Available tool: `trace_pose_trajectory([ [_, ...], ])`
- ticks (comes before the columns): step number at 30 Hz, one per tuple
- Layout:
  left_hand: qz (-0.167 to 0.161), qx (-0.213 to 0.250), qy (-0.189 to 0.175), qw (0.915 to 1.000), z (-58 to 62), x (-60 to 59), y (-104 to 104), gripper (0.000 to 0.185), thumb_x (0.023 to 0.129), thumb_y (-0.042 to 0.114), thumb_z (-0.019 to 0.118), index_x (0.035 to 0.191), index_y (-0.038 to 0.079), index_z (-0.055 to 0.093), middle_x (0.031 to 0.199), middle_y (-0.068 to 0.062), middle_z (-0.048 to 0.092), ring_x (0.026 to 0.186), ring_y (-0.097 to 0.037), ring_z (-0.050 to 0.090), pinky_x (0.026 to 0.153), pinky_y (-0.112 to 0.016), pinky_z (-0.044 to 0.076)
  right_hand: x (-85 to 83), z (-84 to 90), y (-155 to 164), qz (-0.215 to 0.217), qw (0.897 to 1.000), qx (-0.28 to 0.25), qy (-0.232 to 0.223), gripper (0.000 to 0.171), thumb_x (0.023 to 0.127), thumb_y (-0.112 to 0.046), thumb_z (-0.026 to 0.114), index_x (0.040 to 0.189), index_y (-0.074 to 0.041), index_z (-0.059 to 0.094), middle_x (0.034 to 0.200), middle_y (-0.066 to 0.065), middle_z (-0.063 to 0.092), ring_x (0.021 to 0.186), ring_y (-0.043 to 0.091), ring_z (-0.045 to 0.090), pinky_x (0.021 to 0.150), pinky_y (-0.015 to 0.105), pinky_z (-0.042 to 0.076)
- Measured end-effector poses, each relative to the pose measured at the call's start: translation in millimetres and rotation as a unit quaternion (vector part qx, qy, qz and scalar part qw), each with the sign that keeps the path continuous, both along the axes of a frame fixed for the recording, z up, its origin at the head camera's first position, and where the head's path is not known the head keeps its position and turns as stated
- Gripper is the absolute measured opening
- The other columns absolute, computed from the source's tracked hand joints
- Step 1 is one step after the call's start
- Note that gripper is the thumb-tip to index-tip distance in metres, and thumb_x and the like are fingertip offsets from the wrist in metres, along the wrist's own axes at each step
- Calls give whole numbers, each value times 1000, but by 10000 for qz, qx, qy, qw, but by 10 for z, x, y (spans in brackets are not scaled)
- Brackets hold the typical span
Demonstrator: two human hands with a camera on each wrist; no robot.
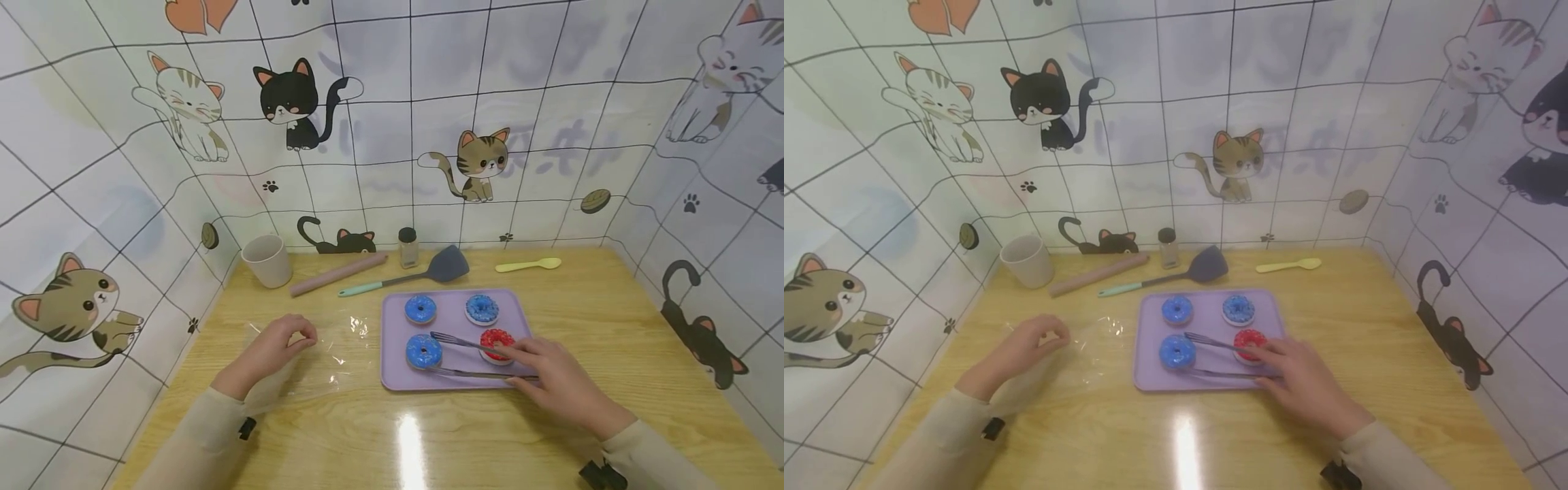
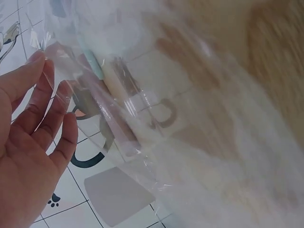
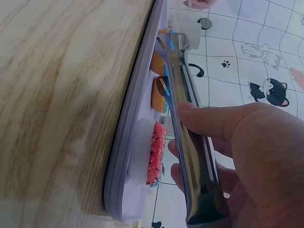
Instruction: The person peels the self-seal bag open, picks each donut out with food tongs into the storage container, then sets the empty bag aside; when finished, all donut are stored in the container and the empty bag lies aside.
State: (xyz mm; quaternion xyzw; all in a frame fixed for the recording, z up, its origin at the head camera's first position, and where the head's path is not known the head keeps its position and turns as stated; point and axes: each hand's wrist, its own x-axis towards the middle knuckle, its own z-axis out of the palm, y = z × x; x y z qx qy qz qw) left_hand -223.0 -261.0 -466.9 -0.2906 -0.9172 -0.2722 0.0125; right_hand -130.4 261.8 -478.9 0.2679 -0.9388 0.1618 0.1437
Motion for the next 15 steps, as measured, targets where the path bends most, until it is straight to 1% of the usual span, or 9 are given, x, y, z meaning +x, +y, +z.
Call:
trace_pose_trajectory([
  [4,-19,-147,34,9999,9,-6,-21,5,93,12,75,92,15,71,94,8,68,94,-16,63,88,-50,55,31,10,-8,-62,9999,-52,-118,53,80,-25,89,131,-20,72,116,0,70,106,26,67,89,53,53],
  [8,-42,-323,70,9994,23,-10,-33,8,91,9,76,92,15,71,93,8,69,94,-17,64,87,-47,55,85,28,-20,-123,9992,-216,-319,59,80,-22,89,135,-20,69,120,0,69,110,26,65,91,53,54],
  [12,-108,-430,-56,9990,17,-20,-50,7,92,8,75,92,13,72,92,7,70,94,-17,65,88,-48,55,142,33,-12,-200,9979,-408,-471,63,81,-21,89,139,-24,65,123,-3,68,113,23,64,92,52,56],
  [15,-157,-414,-151,9989,6,-25,-58,7,93,7,75,92,13,71,92,7,70,93,-16,65,88,-50,55,170,34,30,-347,9965,-557,-508,62,82,-23,89,139,-26,65,121,-7,67,112,18,63,89,47,57],
])
